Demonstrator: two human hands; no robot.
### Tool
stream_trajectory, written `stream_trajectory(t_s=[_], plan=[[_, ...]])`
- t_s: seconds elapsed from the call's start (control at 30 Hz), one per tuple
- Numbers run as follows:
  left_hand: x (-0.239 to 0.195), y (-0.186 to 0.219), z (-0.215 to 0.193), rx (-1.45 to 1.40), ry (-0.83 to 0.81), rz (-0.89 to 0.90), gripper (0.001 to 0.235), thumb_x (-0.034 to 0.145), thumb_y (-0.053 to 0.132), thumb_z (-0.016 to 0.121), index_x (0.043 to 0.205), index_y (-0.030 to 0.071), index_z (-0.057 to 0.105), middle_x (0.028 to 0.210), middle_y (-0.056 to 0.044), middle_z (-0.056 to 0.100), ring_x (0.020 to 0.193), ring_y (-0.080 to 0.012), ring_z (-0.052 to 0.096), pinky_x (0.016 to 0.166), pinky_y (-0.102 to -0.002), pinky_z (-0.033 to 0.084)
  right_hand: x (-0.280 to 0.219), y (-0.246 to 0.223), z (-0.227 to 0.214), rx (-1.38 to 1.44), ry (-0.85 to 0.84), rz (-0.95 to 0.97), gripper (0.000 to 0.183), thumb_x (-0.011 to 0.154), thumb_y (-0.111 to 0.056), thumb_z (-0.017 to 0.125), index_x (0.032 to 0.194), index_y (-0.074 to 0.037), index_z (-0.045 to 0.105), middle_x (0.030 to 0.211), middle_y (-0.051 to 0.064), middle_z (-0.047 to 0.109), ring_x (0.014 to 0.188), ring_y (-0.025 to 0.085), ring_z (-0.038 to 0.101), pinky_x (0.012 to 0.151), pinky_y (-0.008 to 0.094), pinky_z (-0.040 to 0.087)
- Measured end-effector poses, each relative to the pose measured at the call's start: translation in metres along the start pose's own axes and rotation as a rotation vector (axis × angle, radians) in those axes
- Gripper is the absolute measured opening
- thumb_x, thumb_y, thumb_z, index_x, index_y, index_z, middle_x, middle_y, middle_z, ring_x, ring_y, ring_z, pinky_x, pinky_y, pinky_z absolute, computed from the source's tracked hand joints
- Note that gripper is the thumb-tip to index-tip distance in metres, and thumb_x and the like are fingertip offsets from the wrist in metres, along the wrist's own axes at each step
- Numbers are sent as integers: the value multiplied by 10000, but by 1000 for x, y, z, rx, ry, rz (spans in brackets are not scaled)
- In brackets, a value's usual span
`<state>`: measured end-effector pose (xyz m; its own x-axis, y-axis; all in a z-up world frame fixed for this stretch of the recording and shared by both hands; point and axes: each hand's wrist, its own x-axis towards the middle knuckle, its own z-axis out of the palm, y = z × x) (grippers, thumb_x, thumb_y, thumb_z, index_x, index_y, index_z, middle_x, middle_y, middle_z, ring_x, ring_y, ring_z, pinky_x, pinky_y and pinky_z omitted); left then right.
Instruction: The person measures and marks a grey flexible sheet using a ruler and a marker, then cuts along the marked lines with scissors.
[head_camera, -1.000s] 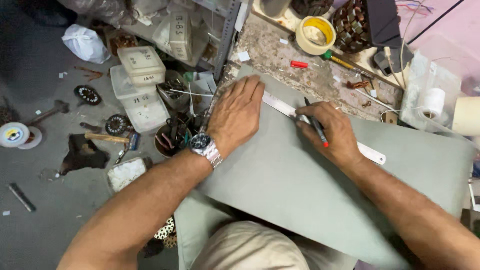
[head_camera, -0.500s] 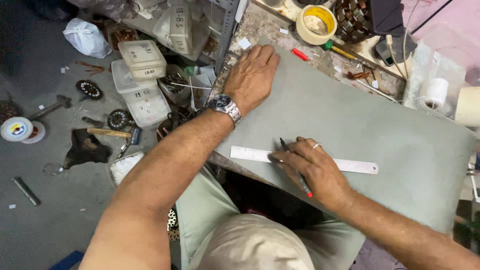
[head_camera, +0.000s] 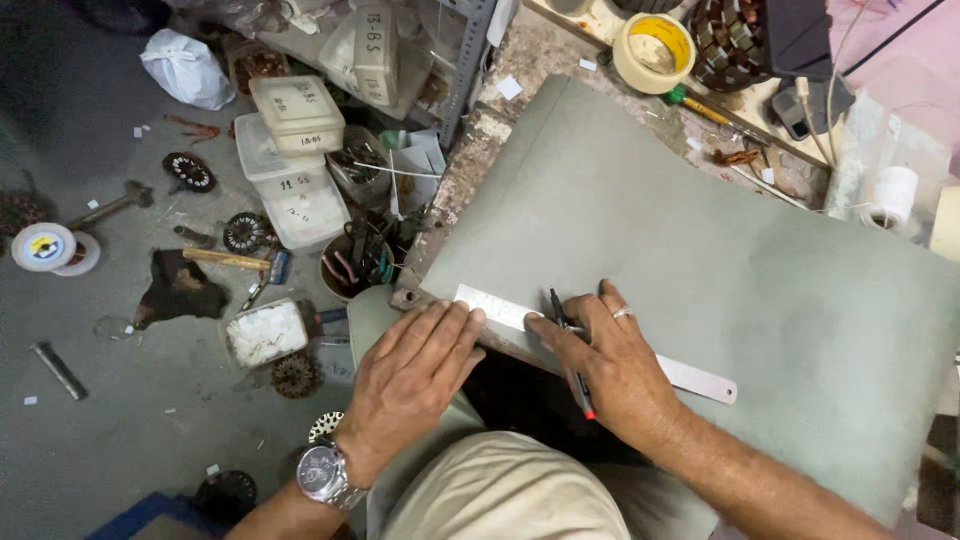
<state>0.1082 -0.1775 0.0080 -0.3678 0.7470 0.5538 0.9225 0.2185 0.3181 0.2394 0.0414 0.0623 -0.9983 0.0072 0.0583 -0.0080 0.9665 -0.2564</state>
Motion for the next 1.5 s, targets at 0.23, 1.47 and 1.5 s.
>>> stream_trajectory(t_s=[0.23, 1.47, 1.5], plan=[[-11, -3, 15, 0, 51, -31, 378, 952, 174, 692, 1296, 16, 691, 1278, -118, 681, 1257, -273, 609, 1070, -428, 490, -5, -13, 11, 72, 97, -42, 422, 798, -77, 704, 1218, -106, 728, 982, 108, 563, 960, 296, 603, 1162, 660, 332], [-11, -12, 15, 10, 84, 38, 330, 956, 131, 684, 1245, -26, 707, 1233, -133, 704, 1233, -280, 644, 1063, -390, 526, 0, -18, 17, 107, 169, 14, 331, 793, -97, 801, 1114, -164, 757, 950, 24, 638, 921, 146, 643, 1209, 623, 339], [-10, -12, 14, 16, 72, 36, 330, 949, 117, 673, 1245, -26, 704, 1233, -137, 702, 1229, -282, 646, 1062, -390, 528, 2, -20, 15, 112, 182, 11, 318, 801, -110, 811, 1110, -163, 754, 947, 23, 634, 904, 132, 638, 1227, 631, 358]])
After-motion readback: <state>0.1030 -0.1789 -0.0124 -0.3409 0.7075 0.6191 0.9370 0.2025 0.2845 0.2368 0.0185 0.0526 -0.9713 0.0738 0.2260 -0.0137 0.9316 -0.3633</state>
